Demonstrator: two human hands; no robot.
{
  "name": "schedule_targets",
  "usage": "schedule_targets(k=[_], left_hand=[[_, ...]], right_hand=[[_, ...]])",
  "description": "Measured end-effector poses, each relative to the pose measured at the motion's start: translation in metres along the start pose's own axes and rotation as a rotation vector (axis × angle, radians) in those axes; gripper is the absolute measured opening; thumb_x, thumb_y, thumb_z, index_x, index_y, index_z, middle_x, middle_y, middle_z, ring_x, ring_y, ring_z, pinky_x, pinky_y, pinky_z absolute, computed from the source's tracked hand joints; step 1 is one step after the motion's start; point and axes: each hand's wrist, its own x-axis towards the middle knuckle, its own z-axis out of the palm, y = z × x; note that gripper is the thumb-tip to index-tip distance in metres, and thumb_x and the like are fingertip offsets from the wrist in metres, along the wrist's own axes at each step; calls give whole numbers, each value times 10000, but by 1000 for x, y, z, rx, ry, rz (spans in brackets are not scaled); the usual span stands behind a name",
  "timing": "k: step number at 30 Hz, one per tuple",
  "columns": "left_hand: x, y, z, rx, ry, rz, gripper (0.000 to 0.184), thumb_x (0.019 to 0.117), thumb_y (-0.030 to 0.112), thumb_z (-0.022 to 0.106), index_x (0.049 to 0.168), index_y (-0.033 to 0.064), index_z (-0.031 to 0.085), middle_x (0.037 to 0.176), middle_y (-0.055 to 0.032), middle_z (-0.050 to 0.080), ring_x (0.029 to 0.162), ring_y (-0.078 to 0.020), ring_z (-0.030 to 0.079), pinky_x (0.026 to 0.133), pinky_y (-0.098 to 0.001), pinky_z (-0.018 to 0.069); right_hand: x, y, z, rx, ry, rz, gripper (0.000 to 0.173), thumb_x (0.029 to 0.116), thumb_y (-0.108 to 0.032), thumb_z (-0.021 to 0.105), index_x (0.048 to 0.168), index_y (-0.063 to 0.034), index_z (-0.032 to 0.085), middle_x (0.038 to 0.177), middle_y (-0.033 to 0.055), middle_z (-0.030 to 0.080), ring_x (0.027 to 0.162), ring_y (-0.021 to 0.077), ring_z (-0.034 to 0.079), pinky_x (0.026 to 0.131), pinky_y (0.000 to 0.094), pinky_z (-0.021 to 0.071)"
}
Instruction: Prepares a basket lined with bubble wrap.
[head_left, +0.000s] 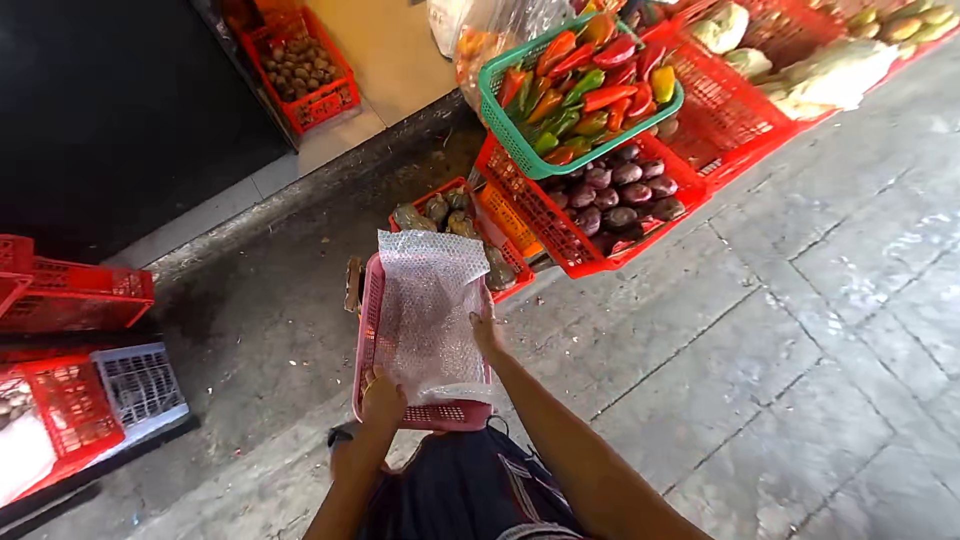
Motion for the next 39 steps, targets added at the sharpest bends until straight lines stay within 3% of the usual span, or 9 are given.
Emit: schedule_targets(k=[3,6,11,14,20,24,27,33,39], left_hand=[[14,25,12,-98,-6,-116,976,885,197,742,1607,-9,119,1592,-335,241,1289,-443,552,1007,-494,534],[20,41,14,-227,-4,-148,1006,842,84,738,1605,5,88,1461,-315,474,1284,-422,573,1040,-539,501],[40,46,-4,-243,16,-60,713,953,350,687,1510,12,398,1370,-254,589,1261,-393,593,1051,-570,473],[64,51,-13,-250,51,-6,566,982,394,643,1355,-25,568,1468,-263,490,1326,-370,530,1097,-511,443],[118,84,-36,-349,128,82,788,988,335,661,1537,-77,273,1544,-314,377,1402,-388,464,1152,-476,410],[144,103,-40,-387,186,-37,886,962,372,689,1577,-16,184,1541,-325,374,1338,-440,513,1086,-556,453],[159,113,-40,-466,238,-124,906,957,411,689,1588,7,180,1460,-317,481,1314,-436,540,1069,-562,466],[162,118,-43,-483,190,-91,792,894,311,773,1510,13,375,1453,-298,489,1318,-437,527,1062,-586,464],[139,101,-68,-806,286,285,1031,747,76,857,1562,-37,235,1583,-316,291,1463,-404,342,1187,-510,349]], right_hand=[[7,7,5,24,53,-127,658,1097,-243,448,1668,-174,129,1535,232,491,1231,418,635,1040,577,499],[10,12,9,10,103,-181,638,1083,-189,457,1659,-163,183,1535,200,504,1193,393,662,1016,551,523],[9,-6,-8,-20,129,-165,682,996,-142,591,1606,-77,293,1515,206,514,1234,368,638,1028,530,521],[14,-20,-24,-71,111,-93,581,984,-193,640,1513,-72,432,1366,225,619,1172,396,659,983,575,527],[37,-28,-39,-101,147,-175,314,998,-126,589,1290,-32,653,1257,206,679,1170,389,654,998,589,511],[49,-30,-27,46,256,-99,688,909,-278,793,1436,-15,439,1305,250,626,1118,432,660,937,621,532],[69,-23,-19,256,257,-129,944,843,-250,868,1564,-37,298,1457,258,530,1286,407,580,1061,578,485],[63,-27,-36,382,345,-440,355,901,-159,770,1178,50,692,1568,198,436,1472,294,397,1192,455,371],[-5,-57,-89,686,-124,-689,331,988,-27,609,1313,-63,550,1139,6,696,1033,79,679,951,325,578]])
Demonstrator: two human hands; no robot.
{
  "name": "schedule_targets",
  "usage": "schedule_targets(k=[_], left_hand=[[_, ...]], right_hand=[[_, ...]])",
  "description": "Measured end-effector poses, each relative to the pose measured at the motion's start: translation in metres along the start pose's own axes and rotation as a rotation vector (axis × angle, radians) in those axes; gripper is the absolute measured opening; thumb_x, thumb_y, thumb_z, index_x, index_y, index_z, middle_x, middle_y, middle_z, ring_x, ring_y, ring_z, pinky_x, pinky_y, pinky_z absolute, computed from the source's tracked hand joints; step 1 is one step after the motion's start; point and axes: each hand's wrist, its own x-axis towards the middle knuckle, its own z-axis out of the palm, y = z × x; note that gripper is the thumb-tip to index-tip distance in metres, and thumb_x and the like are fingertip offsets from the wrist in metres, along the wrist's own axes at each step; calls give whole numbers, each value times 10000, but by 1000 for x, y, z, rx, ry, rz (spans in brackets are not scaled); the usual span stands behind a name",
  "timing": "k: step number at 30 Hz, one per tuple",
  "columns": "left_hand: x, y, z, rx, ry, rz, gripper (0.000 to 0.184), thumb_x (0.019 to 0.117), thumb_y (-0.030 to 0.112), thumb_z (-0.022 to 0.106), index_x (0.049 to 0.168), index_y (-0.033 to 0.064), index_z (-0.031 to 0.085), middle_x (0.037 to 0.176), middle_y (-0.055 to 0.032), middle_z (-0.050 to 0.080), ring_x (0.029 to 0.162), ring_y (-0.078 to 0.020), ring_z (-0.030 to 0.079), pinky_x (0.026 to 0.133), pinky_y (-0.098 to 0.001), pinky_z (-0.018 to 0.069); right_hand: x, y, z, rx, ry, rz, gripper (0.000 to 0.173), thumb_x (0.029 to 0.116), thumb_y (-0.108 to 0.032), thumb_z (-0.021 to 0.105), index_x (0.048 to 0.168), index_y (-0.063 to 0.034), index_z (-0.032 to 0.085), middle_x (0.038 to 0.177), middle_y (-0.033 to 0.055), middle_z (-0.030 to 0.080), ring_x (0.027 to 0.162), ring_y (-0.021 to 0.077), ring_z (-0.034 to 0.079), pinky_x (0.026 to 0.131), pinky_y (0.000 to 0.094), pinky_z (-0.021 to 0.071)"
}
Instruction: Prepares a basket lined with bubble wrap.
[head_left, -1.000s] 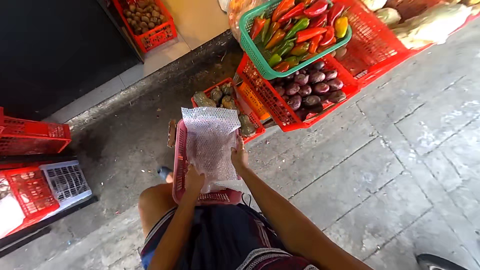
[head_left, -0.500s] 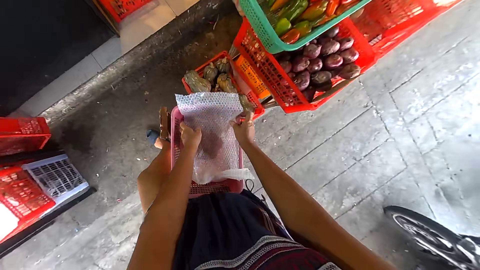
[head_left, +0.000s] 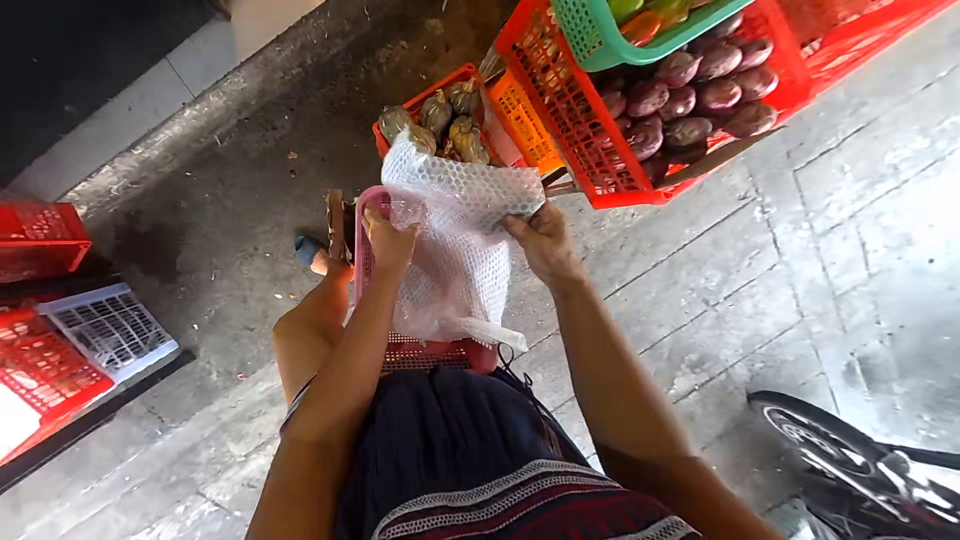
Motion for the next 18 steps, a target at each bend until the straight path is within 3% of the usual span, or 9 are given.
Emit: schedule_targets(k=[3,5,6,8,9,10,11,15,18], left_hand=[[0,16,-29,-309,-229,133,1095,723,25,831,1597,21,172,1610,-240,289,1463,-298,362,1171,-453,379],[0,36,-46,-416,-400,161,756,813,82,752,1490,29,420,1451,-145,526,1291,-183,547,1059,-380,493],[1,48,-52,-489,-461,198,528,867,81,718,1359,14,538,1261,-95,646,1129,-148,632,971,-361,546],[1,76,-64,-586,-532,270,265,899,70,662,1154,52,590,1047,-28,676,964,-129,657,881,-363,570],[-2,93,-69,-616,-543,307,205,914,68,645,1112,74,591,1011,-16,673,938,-133,659,867,-373,577],[-5,108,-73,-626,-534,337,160,935,68,628,1089,90,589,993,-12,672,926,-136,663,858,-379,583],[-8,123,-76,-619,-494,337,119,953,63,606,1063,96,575,970,-15,665,905,-141,663,841,-380,585],[-10,155,-83,-540,-263,198,48,987,73,581,981,98,540,922,-50,647,852,-168,654,771,-377,579],[-7,165,-91,-532,-174,195,59,982,78,592,1033,65,567,959,-75,660,889,-191,664,791,-395,583]], right_hand=[[-8,-48,-11,85,-111,-26,305,995,-65,612,1284,-157,580,1084,-62,717,953,54,696,862,280,607],[0,-69,-18,160,-112,-48,275,981,-102,637,1244,-176,609,1056,-63,733,921,68,709,829,286,620],[6,-75,-22,187,-72,-53,273,963,-122,657,1228,-167,609,1034,-55,739,902,80,714,809,302,626],[21,-83,-29,224,-4,-56,368,977,-166,646,1318,-138,513,1097,-14,712,974,130,711,879,366,621],[26,-83,-35,225,-35,-50,542,991,-218,646,1448,-139,365,1205,5,659,1080,150,686,959,390,601],[30,-83,-41,218,-79,-35,724,971,-269,685,1528,-150,237,1292,12,611,1159,156,654,1011,394,578],[32,-82,-45,212,-88,4,778,933,-267,732,1522,-158,235,1287,7,618,1145,152,662,990,383,589],[41,-86,-35,150,110,185,543,890,28,703,1360,-88,456,1119,64,675,971,187,707,843,402,631],[55,-92,-30,194,310,156,738,912,-101,735,1538,-87,344,1265,110,639,1069,213,693,885,412,624]])
